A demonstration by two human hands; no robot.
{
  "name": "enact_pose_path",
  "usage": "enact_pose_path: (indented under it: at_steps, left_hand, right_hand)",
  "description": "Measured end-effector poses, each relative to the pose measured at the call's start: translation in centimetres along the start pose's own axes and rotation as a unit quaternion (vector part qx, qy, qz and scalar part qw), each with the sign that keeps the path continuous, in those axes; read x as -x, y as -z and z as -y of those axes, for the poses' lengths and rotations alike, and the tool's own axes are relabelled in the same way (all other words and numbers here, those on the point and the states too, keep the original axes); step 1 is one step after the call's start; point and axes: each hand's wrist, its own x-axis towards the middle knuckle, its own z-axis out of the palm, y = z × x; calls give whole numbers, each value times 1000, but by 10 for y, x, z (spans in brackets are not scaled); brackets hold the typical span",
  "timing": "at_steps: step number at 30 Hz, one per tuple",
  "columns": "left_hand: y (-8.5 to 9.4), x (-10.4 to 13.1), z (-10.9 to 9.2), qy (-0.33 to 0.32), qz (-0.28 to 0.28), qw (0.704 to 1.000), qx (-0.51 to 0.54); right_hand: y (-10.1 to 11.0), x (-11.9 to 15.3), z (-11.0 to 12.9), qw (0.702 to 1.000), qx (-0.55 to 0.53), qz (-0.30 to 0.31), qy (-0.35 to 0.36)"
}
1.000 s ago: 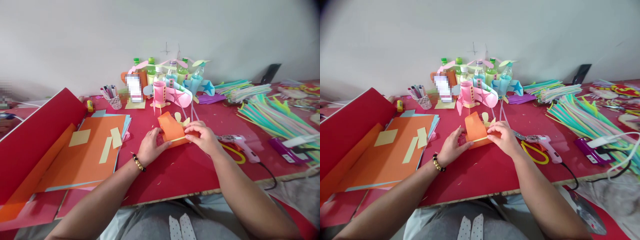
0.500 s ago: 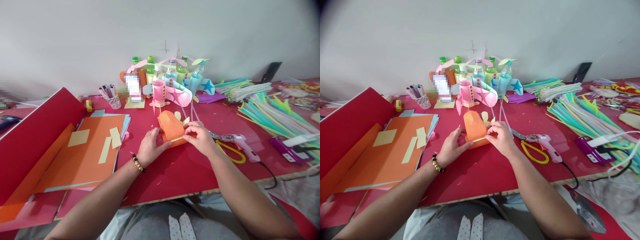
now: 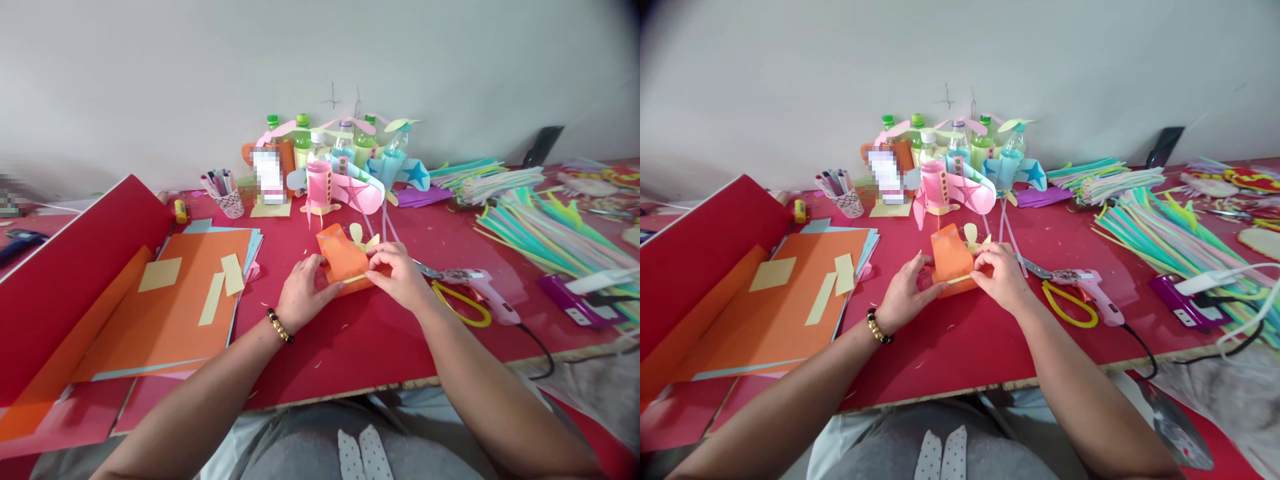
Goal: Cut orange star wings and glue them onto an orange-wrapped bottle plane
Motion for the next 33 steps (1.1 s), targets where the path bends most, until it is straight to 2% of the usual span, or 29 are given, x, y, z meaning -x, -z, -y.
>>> enact_pose_path:
  at_steps: [8,13,23,28,33]
  left_hand:
    - [1,1,-4,1,-1,1000,-8]
    - [-1,4,0,-33,-12,999,-30]
    - [2,9,3,-90,0,993,-81]
    - [1,12,4,-98,2,991,-93]
    - [1,12,6,-99,0,990,-96]
  right_hand:
    - [-3,1,2,1000,0,-2,-7]
    - [-1,4,5,1000,-2,4,-4]
    - [16,12,5,989,-11,77,127]
    - [21,14,-4,983,1,119,140]
    - [24,15,-1,984,-9,122,129]
